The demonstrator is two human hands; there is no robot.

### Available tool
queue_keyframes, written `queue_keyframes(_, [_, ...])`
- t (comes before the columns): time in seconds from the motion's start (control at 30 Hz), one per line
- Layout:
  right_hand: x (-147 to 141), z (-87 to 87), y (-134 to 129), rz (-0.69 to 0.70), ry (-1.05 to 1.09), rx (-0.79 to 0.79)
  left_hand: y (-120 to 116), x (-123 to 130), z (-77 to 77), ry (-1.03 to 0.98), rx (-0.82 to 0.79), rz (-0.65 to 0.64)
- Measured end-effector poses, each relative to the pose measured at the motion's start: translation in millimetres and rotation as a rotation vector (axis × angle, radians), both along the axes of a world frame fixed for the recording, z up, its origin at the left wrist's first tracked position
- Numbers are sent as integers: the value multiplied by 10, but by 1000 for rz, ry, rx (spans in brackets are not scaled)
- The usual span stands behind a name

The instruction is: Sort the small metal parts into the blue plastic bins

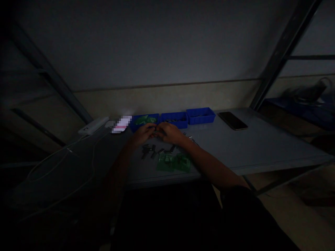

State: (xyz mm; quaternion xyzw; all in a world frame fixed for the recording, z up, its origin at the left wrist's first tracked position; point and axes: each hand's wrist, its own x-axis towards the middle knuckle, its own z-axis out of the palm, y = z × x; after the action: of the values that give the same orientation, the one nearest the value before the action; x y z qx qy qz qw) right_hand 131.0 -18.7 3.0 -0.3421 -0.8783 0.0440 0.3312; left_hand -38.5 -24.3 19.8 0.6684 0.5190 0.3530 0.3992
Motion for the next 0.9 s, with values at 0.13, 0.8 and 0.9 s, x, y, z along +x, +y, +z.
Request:
queue_keyframes(0.13, [160, 118, 144, -251, -88, 72, -2, -115, -11, 195, 41, -90])
queue_keyframes(0.8, [286, 232, 511, -722, -132, -111, -98, -109, -59, 512, 169, -399])
queue_keyframes(0.9, [277, 173, 277, -610, 24, -20, -106, -124, -68, 531, 198, -348])
